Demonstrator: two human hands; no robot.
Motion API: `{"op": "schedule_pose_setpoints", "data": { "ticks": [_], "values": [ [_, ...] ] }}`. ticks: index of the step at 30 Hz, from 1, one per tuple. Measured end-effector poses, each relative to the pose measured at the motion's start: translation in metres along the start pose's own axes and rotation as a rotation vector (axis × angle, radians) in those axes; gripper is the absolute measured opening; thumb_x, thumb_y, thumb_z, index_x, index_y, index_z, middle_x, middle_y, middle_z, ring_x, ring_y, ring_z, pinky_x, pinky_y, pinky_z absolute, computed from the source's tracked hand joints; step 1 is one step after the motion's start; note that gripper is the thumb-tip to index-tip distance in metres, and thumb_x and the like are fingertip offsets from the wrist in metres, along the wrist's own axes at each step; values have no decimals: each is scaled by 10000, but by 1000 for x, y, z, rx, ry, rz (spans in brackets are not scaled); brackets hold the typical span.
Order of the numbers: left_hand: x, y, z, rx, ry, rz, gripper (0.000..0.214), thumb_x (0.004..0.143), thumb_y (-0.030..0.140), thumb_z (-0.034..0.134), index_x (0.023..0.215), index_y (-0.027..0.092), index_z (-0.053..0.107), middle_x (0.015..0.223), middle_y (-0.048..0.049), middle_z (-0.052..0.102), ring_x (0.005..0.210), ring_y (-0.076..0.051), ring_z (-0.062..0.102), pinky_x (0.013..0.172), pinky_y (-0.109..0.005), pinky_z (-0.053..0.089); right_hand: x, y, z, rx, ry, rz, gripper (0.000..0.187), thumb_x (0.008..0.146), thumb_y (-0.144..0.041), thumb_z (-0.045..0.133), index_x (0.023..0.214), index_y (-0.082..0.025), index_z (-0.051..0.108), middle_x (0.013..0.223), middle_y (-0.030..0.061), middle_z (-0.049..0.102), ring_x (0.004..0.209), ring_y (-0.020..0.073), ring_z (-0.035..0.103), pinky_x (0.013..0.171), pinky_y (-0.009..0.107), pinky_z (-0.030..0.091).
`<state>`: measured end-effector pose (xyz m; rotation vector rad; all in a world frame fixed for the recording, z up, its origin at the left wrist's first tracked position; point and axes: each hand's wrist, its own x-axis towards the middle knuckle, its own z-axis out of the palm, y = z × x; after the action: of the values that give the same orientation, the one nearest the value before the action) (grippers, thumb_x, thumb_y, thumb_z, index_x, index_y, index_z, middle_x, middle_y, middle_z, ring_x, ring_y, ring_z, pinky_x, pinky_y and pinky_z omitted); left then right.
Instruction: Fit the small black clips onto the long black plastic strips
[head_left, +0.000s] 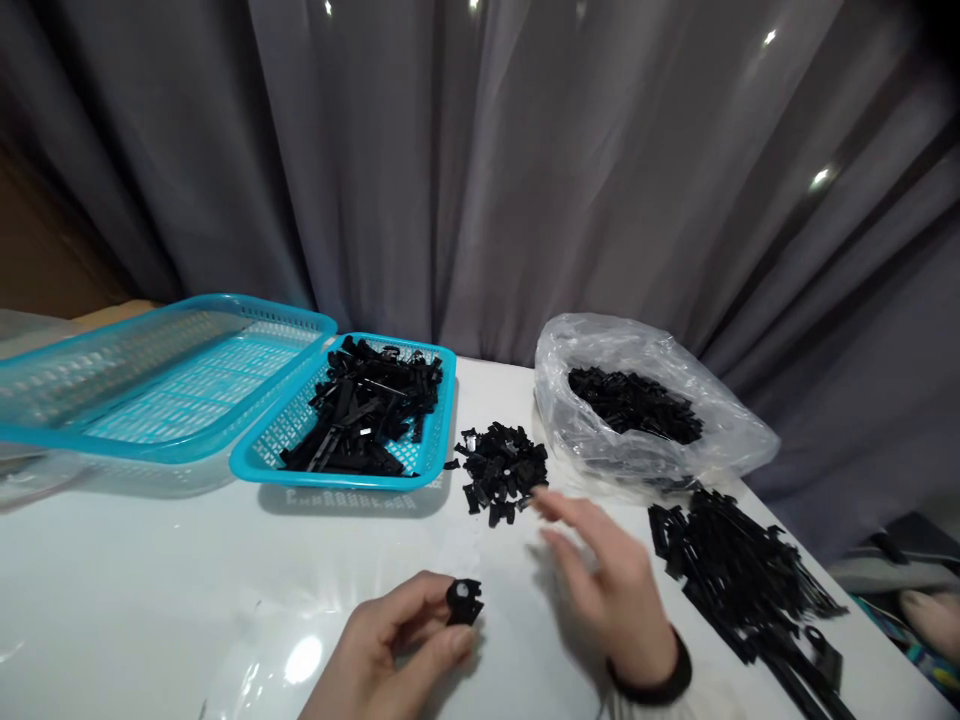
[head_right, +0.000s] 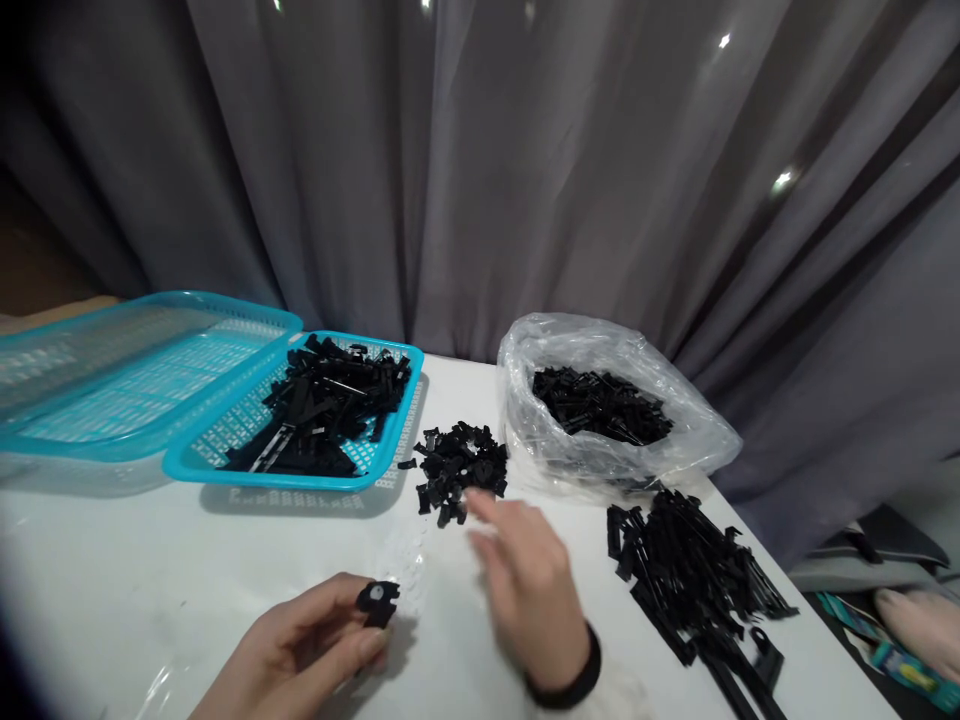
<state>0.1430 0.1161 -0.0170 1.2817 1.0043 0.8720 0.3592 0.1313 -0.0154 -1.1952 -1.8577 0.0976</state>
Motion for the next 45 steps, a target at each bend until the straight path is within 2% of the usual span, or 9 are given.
{"op": "schedule_pose_setpoints", "data": {
  "ticks": [2,4,7,12,19,24,29,37,45],
  "values": [
    [-1,2,0,31,18,-4,147,785,302,644,741,162,653,707,-7,564,686,-155,503,641,-235,392,-1,28,-6,-145,-27,296,232,897,-221,462,1023,-164,649,1013,82,689,909,205,639,783,326,502],
    [-1,2,0,42,8,-4,147,786,314,646,759,170,662,731,-10,572,715,-166,508,665,-244,394,-2,49,-7,-190,-89,376,215,869,-235,479,894,-164,681,926,81,701,835,224,650,748,339,504],
    [-1,0,-1,68,-11,9,152,793,328,641,783,178,663,742,-13,580,729,-175,505,682,-257,391,-3,62,0,-194,-165,375,182,829,-212,515,820,-178,694,848,66,694,772,223,648,722,336,500],
    [-1,-5,-3,93,-23,43,163,805,341,633,790,181,655,744,-11,565,719,-168,491,673,-255,382,-2,58,12,-221,-207,357,144,799,-155,544,765,-179,682,799,65,671,772,236,627,722,362,481],
    [0,-6,-5,109,-53,56,174,816,344,620,776,177,645,742,-9,550,720,-166,494,670,-248,387,-3,59,15,-223,-203,252,170,853,-168,486,740,-170,611,766,59,622,772,215,565,710,334,430],
    [-1,-6,-6,134,-72,51,186,826,351,603,802,173,649,761,-17,557,736,-173,499,684,-258,396,-2,62,17,-202,-133,232,227,907,-248,419,752,-164,562,755,66,579,756,210,524,717,333,390],
    [0,-5,-6,148,-77,55,187,835,346,598,791,169,637,764,-22,572,744,-177,521,692,-258,418,2,37,11,-73,-71,281,267,962,-281,330,797,-164,504,711,30,525,648,149,497,620,260,406],
    [-2,-10,-8,258,-77,97,193,852,350,585,886,171,649,853,-52,671,829,-215,609,758,-272,466,0,-37,3,634,-273,474,134,874,-248,525,819,-154,603,693,3,562,634,104,513,578,183,415],
    [-2,-10,-10,430,-77,297,136,905,274,518,864,212,631,781,-5,663,706,-151,610,645,-210,441,1,-43,9,863,-344,644,108,718,-139,635,822,-143,604,708,-5,587,642,85,520,605,169,409]
  ]
}}
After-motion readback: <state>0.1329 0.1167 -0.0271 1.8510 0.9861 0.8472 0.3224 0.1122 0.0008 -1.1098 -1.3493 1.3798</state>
